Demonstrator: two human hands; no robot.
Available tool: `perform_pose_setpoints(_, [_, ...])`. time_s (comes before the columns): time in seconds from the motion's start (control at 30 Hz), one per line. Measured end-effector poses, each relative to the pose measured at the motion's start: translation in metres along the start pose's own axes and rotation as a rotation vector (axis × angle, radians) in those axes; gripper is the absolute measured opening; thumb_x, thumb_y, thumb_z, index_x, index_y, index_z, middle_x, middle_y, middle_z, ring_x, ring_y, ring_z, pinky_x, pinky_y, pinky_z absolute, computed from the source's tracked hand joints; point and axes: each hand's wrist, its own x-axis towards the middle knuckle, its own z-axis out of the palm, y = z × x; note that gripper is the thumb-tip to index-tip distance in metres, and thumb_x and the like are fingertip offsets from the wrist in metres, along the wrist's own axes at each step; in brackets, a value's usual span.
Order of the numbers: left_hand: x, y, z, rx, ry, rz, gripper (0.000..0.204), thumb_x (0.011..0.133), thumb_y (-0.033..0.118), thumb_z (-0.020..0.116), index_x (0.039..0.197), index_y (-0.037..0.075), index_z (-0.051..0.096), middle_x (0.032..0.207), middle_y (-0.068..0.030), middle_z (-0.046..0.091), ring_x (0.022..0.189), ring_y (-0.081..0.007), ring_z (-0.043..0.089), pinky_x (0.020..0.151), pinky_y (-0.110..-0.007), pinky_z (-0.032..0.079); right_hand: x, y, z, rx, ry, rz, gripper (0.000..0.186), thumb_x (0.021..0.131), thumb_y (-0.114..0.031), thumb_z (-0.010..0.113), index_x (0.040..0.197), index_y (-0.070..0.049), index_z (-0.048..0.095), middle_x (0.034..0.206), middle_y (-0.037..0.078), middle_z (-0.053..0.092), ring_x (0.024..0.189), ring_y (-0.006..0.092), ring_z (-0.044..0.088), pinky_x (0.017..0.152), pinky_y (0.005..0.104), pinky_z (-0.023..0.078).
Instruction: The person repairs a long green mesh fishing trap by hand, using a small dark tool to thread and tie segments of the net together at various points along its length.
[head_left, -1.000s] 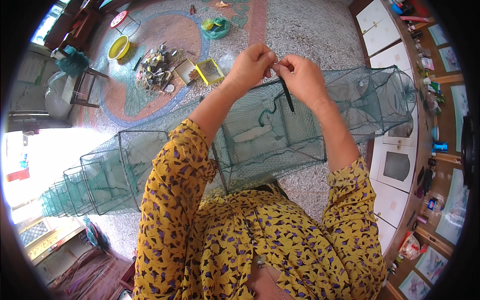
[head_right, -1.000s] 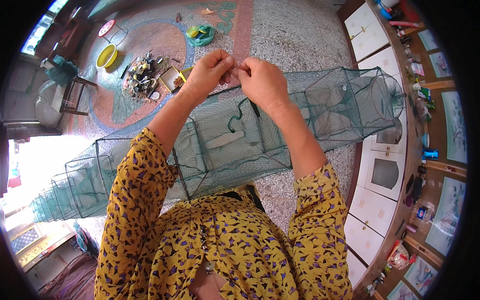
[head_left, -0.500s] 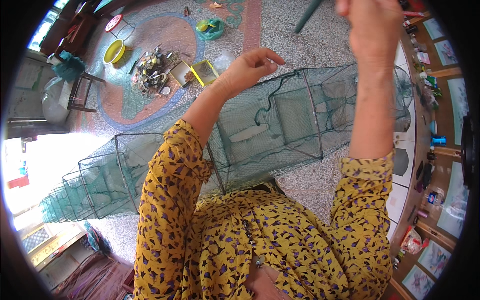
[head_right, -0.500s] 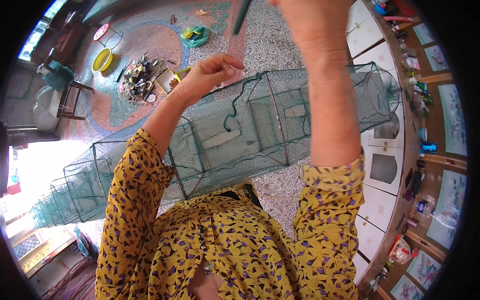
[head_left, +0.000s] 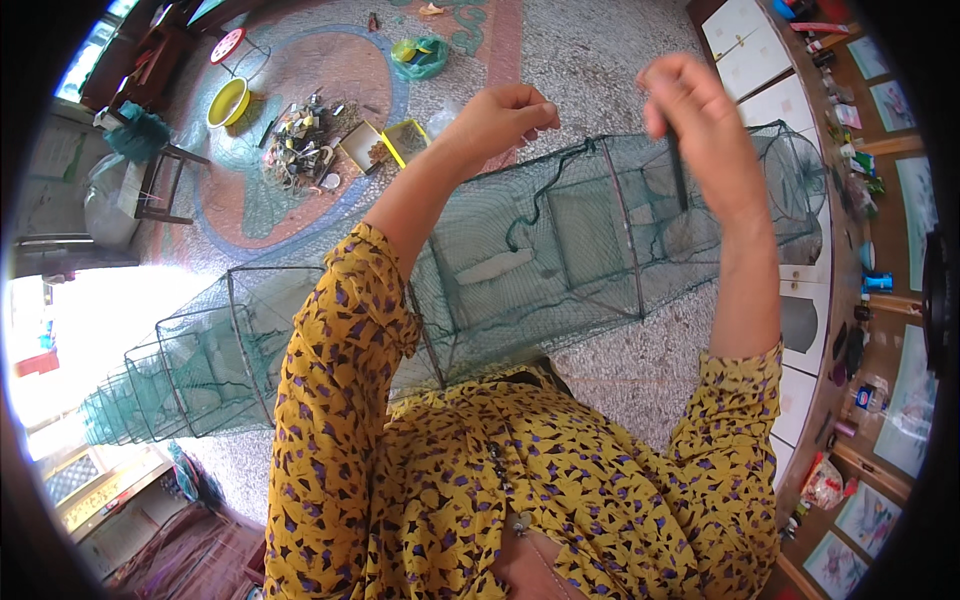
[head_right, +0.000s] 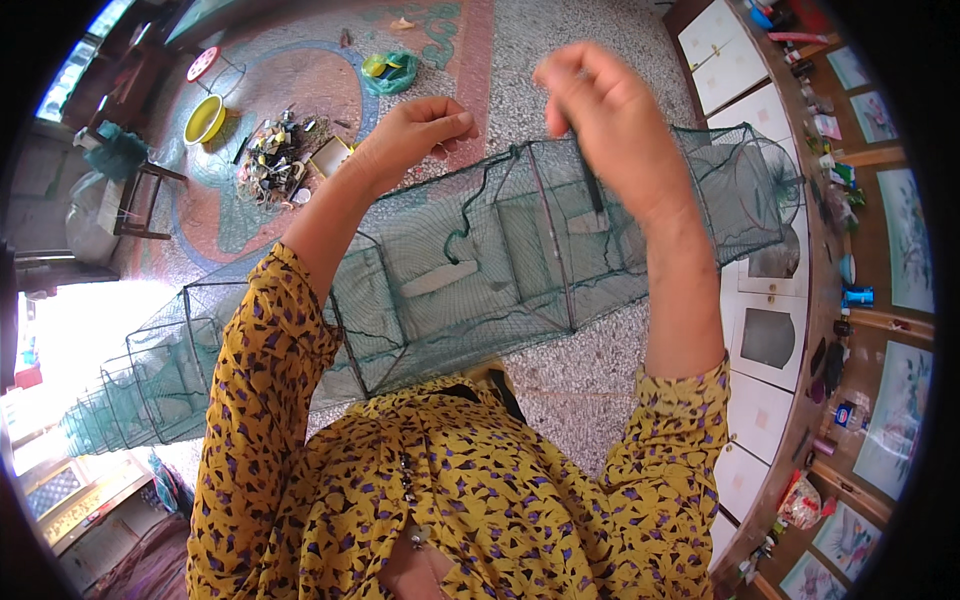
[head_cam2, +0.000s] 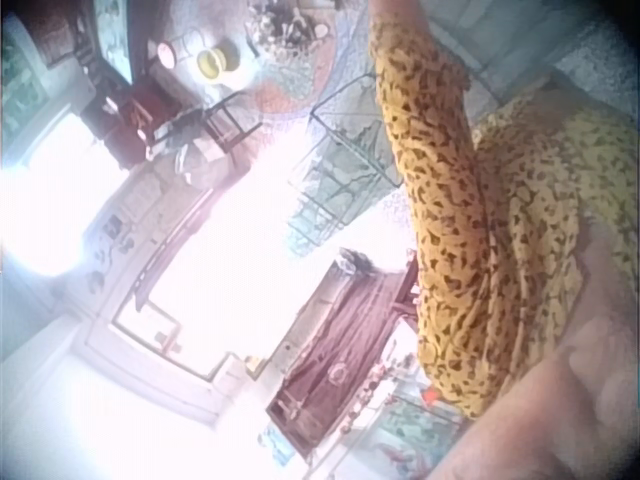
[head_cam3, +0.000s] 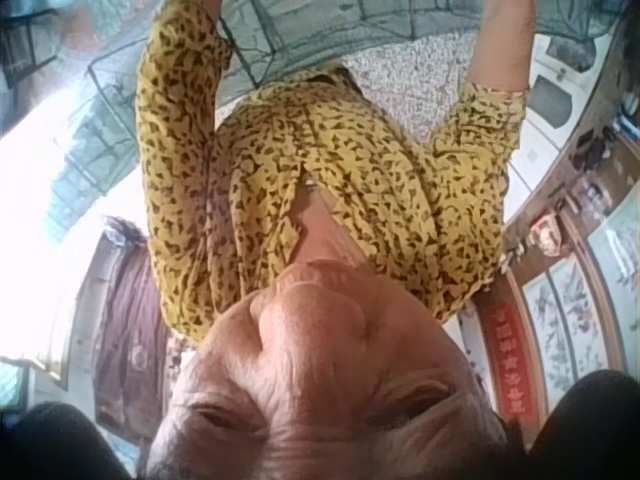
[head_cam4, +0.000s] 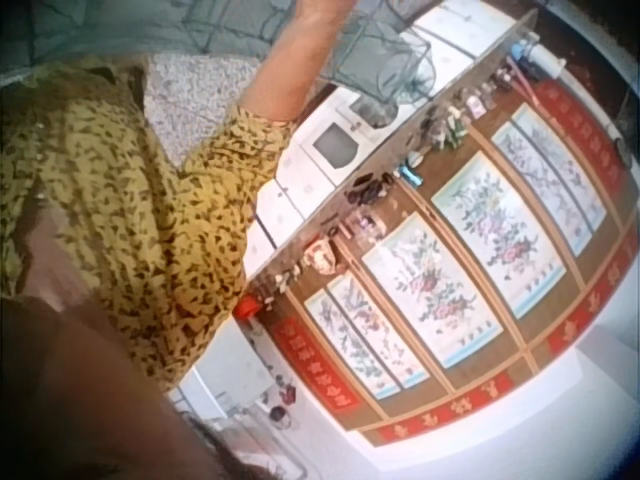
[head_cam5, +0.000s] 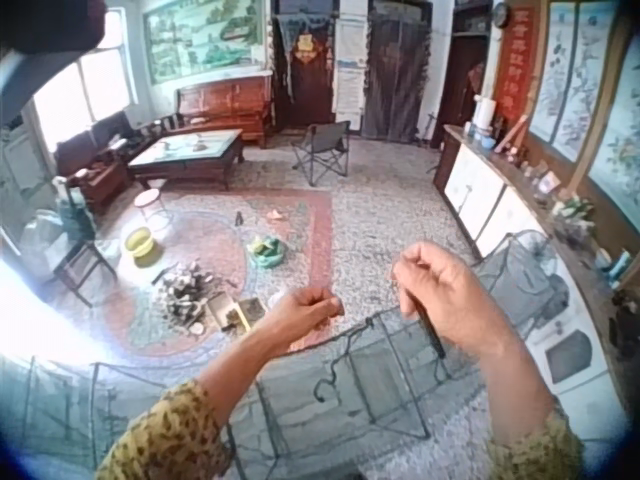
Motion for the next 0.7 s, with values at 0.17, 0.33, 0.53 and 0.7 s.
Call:
perform_pose_setpoints(0.17, [0.009, 0.001, -0.004, -0.027, 0.032, -0.075, 0.022, 0.092, 0.026, 0.058, 0.091, 0.005, 0.064, 0.087, -0.0007, 0.065, 0.077, -0.0082, 0.059, 0.068, -0.024, 0.047, -0.035, -0.005, 0.032, -0.476, -0.202, 0.228, 0.020, 0.087, -0.026, 0.058, 0.084, -0.007, 0.063, 0.066, 0.008, 0.063, 0.060, 0.0230, 0.061, 0.057, 0.0357, 0.046])
perform_pose_setpoints(0.33, [0.010, 0.000, 0.000, -0.176, 0.042, -0.138, 0.017, 0.092, 0.021, 0.058, 0.092, 0.004, 0.061, 0.087, -0.0033, 0.065, 0.075, -0.0100, 0.062, 0.067, -0.023, 0.049, -0.044, 0.011, 0.048, -0.753, -0.197, 0.179, 0.019, 0.083, -0.024, 0.058, 0.081, -0.006, 0.064, 0.073, 0.014, 0.065, 0.072, 0.0344, 0.063, 0.064, 0.0453, 0.049])
perform_pose_setpoints(0.53, [0.005, -0.008, -0.002, -0.266, 0.040, -0.129, 0.017, 0.093, 0.021, 0.058, 0.092, 0.004, 0.061, 0.084, -0.0028, 0.064, 0.069, -0.0085, 0.060, 0.064, -0.022, 0.049, -0.045, 0.022, 0.063, -0.916, -0.123, 0.122, 0.019, 0.083, -0.022, 0.058, 0.076, -0.005, 0.061, 0.069, 0.017, 0.063, 0.069, 0.0356, 0.063, 0.061, 0.0458, 0.049])
perform_pose_setpoints(0.7, [0.005, -0.013, 0.000, -0.237, -0.013, -0.169, 0.016, 0.092, 0.019, 0.059, 0.092, 0.004, 0.063, 0.079, -0.0006, 0.064, 0.067, -0.0056, 0.057, 0.059, -0.017, 0.047, -0.041, 0.024, 0.070, -0.921, -0.088, 0.115, 0.020, 0.084, -0.023, 0.059, 0.077, -0.005, 0.061, 0.068, 0.017, 0.063, 0.068, 0.0356, 0.063, 0.059, 0.0461, 0.049])
